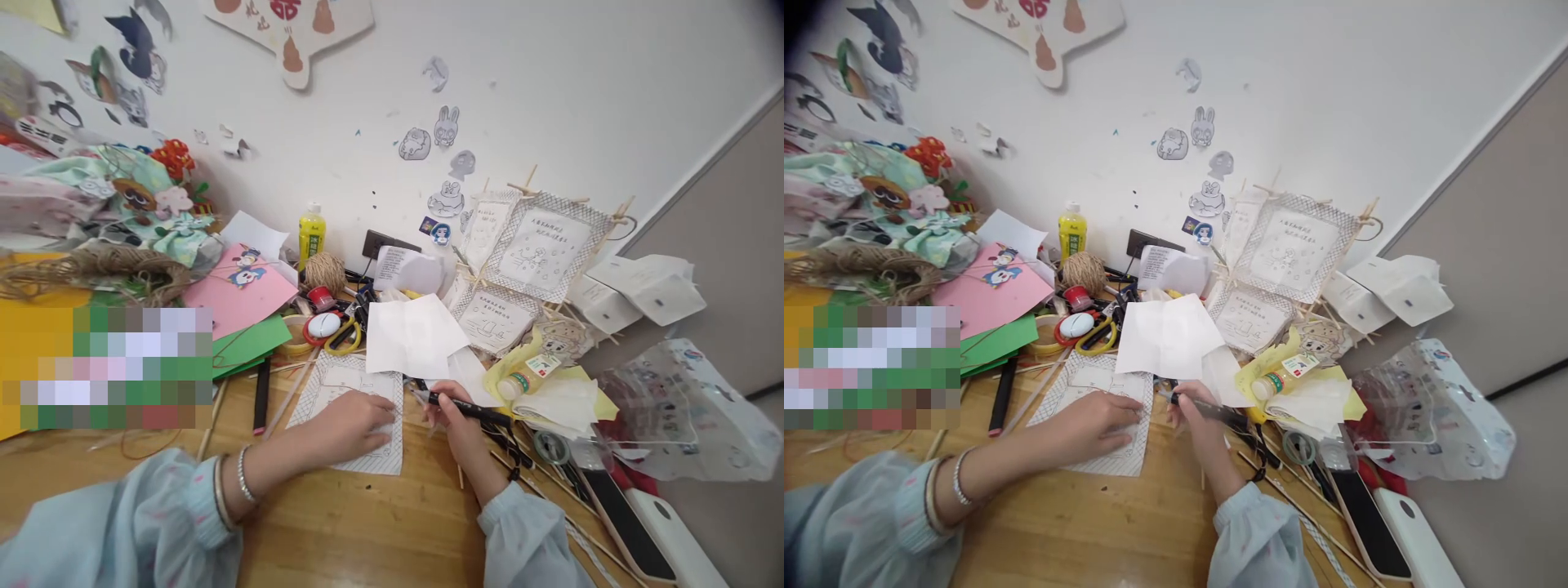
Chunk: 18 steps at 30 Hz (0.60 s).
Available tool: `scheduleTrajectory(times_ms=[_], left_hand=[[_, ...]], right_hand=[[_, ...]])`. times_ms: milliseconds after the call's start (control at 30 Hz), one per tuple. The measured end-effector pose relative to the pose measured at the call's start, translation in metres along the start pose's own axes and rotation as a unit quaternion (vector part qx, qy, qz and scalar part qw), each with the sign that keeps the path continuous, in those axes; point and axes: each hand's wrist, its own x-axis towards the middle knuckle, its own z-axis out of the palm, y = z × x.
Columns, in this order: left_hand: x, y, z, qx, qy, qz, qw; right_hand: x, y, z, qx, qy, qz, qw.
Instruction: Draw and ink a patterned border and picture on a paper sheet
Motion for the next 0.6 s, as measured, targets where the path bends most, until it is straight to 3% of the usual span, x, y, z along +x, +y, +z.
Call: scheduleTrajectory(times_ms=[100,233,400,600], left_hand=[[-0.002,0.011,0.009,0.047,0.006,-0.036,0.998],[-0.004,0.015,0.008,0.060,-0.004,-0.050,0.997],[-0.004,0.017,0.005,0.062,-0.011,-0.057,0.996],[-0.004,0.020,0.004,0.063,-0.015,-0.058,0.996]], right_hand=[[-0.016,-0.004,-0.001,-0.039,-0.028,0.025,0.999],[-0.029,-0.001,0.003,-0.092,-0.034,0.068,0.993],[-0.033,0.003,0.008,-0.192,-0.067,0.054,0.978],[-0.034,0.002,0.007,-0.229,-0.102,0.064,0.966]])
